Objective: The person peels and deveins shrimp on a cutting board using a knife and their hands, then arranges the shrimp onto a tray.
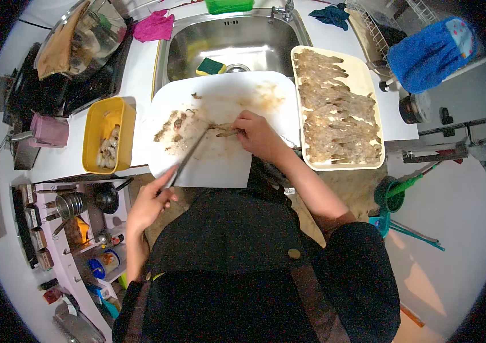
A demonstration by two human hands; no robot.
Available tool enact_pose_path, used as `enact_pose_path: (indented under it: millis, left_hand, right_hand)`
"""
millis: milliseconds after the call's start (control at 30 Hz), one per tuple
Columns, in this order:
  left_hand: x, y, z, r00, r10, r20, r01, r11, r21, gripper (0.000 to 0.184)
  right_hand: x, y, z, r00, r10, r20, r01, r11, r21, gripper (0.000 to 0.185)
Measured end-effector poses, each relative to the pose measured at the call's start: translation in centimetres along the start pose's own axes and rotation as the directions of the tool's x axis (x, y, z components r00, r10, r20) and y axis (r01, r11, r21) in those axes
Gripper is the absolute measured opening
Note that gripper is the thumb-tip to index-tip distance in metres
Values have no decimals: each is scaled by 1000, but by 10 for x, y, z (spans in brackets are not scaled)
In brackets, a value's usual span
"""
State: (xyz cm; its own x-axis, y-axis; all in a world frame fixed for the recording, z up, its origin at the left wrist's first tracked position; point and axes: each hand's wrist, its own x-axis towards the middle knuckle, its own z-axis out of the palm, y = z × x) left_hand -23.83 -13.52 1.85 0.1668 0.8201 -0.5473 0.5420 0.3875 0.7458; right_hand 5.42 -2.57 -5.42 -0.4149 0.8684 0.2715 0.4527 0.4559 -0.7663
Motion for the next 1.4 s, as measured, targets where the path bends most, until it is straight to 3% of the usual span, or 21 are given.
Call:
enact_pose_path:
  millis: [33, 133, 233, 333, 467, 633, 833, 933, 1067, 1200, 1300, 1400]
  left_hand:
    - [-1, 7, 2, 999, -6, 36, 6, 1000, 11, 56]
    - [2, 0, -3, 992, -102, -70, 101, 995, -16, 55]
    - [0, 4, -3, 992, -81, -96, 84, 996, 25, 54]
    - [-1, 7, 4, 1000, 19, 19, -20, 999, 36, 55]
    - [1, 0, -4, 987, -18, -158, 30, 996, 80, 53]
    - [0, 1, 5, 998, 57, 35, -58, 997, 42, 57]
    - [1, 7, -3, 995, -22, -100, 29, 997, 71, 58]
    - [0, 11, 4, 1000, 12, 19, -13, 999, 36, 55]
    - [7, -9, -10, 975, -106, -194, 103, 994, -28, 54]
    - [5, -9, -18, 979, -17, -203, -4, 995, -100, 51]
    - [5, 4, -15, 986, -104, -128, 106, 994, 7, 52]
    - [1, 6, -19, 991, -47, -127, 53, 998, 43, 52]
  right_hand:
    - [0, 0, 0, 1000, 6, 1, -6, 1000, 8, 18]
    - [0, 0, -1, 1000, 20, 3, -20, 1000, 14, 18]
    - [0, 2, 0, 1000, 18, -4, -18, 1000, 7, 17]
    - [2, -1, 0, 1000, 7, -15, -7, 1000, 14, 16]
    - [0, -1, -2, 1000, 27, -13, -27, 1000, -11, 16]
    - [2, -5, -4, 998, 69, 12, -69, 998, 8, 16]
    - [1, -7, -6, 994, 104, 16, -104, 994, -16, 16]
    - [2, -8, -4, 996, 85, -2, -85, 996, -22, 16]
    - [0, -2, 1, 998, 41, -52, -41, 999, 5, 18]
    - [10, -13, 15, 998, -8, -66, 17, 989, 144, 18]
    - [13, -10, 34, 999, 30, -18, -28, 993, 114, 18]
    - [9, -11, 34, 1000, -2, -14, 3, 1000, 16, 19]
